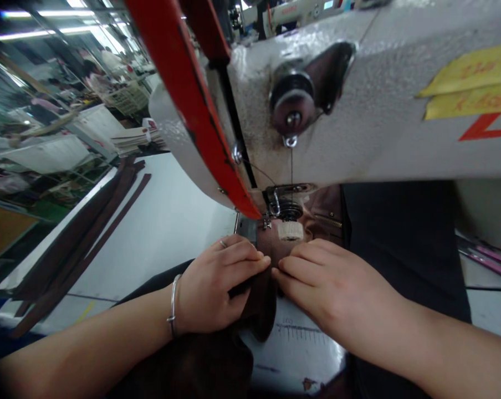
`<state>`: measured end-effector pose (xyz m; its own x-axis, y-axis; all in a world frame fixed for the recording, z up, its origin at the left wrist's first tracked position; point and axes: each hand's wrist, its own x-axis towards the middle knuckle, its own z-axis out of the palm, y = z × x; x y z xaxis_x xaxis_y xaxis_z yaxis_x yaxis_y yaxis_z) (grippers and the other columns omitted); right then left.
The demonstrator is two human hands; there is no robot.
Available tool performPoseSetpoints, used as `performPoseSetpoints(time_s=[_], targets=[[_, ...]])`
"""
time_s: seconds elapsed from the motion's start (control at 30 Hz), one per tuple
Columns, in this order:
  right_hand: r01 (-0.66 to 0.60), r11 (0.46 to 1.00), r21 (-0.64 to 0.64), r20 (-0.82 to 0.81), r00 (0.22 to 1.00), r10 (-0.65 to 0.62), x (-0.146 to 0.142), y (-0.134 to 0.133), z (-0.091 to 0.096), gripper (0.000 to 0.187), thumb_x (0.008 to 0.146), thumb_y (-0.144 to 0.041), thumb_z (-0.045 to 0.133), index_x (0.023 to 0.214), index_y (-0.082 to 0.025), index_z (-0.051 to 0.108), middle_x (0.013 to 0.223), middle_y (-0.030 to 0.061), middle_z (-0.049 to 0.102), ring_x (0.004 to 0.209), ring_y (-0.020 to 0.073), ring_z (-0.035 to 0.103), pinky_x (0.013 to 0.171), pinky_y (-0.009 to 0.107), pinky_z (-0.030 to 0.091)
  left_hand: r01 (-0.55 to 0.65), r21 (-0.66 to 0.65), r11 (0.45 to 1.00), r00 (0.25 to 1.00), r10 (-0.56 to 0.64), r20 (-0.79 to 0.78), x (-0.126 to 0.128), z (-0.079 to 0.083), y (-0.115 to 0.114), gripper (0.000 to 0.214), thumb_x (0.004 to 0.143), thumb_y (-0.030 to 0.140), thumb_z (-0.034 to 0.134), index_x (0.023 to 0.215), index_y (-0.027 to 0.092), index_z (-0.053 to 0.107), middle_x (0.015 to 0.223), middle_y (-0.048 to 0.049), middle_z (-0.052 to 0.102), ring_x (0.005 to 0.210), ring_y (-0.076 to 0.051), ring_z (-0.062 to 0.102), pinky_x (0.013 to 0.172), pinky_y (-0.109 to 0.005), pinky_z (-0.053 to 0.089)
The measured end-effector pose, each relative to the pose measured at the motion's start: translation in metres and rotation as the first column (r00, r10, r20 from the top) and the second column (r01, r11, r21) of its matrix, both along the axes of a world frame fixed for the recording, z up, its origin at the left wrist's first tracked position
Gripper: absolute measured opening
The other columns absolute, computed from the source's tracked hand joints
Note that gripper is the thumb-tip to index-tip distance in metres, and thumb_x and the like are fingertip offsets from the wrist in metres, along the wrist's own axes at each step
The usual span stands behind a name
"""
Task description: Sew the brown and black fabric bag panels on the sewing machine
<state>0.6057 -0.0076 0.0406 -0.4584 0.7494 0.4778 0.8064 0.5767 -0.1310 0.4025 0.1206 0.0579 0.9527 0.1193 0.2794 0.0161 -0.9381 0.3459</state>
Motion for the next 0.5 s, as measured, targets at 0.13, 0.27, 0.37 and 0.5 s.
performPoseSetpoints(time_s=[0.13, 0.27, 0.37, 0.5], targets=[[0.005, 1.000, 0.031, 0.022, 1.000, -0.006, 0.002, 0.002, 0.001, 0.023, 0.098, -0.015, 0.048, 0.113, -0.012, 0.066, 0.101, 0.0086, 0.070, 0.095, 0.0197, 0.063, 0.083, 0.034, 0.051, 0.019, 0.049, 0.999, 0.999, -0.017, -0.040, 0.000, -0.003, 0.003, 0.030, 0.086, 0.022, 0.054, 0.111, 0.010, 0.067, 0.098, -0.0103, 0.069, 0.093, -0.023, 0.062, 0.094, -0.041, 0.053], [-0.006, 0.999, 0.034, 0.068, 0.998, 0.003, 0.007, 0.007, 0.001, 0.027, 0.099, -0.012, 0.042, 0.116, -0.012, 0.063, 0.103, 0.0079, 0.071, 0.096, 0.0200, 0.064, 0.084, 0.036, 0.053, 0.057, 0.081, 0.995, 0.998, -0.056, -0.019, 0.004, -0.004, 0.012, 0.029, 0.088, 0.021, 0.053, 0.111, 0.008, 0.066, 0.099, -0.0113, 0.069, 0.094, -0.022, 0.064, 0.101, -0.040, 0.050], [-0.002, 0.999, 0.032, 0.116, 0.993, -0.001, 0.011, 0.011, 0.000, 0.031, 0.099, -0.009, 0.037, 0.119, -0.012, 0.061, 0.106, 0.0071, 0.071, 0.099, 0.0209, 0.065, 0.085, 0.037, 0.054, 0.086, 0.113, 0.990, 0.996, -0.086, -0.008, 0.007, -0.006, 0.022, 0.027, 0.089, 0.021, 0.053, 0.109, 0.008, 0.066, 0.099, -0.0106, 0.069, 0.096, -0.021, 0.064, 0.106, -0.039, 0.048], [-0.018, 0.996, 0.085, 0.138, 0.990, 0.006, 0.013, 0.019, 0.001, 0.034, 0.099, -0.005, 0.032, 0.117, -0.011, 0.060, 0.106, 0.0049, 0.072, 0.100, 0.0187, 0.065, 0.086, 0.035, 0.054, 0.113, 0.152, 0.982, 0.993, -0.115, 0.000, 0.013, -0.011, 0.035, 0.025, 0.089, 0.024, 0.055, 0.107, 0.011, 0.067, 0.098, -0.0100, 0.069, 0.097, -0.022, 0.063, 0.103, -0.039, 0.050]])
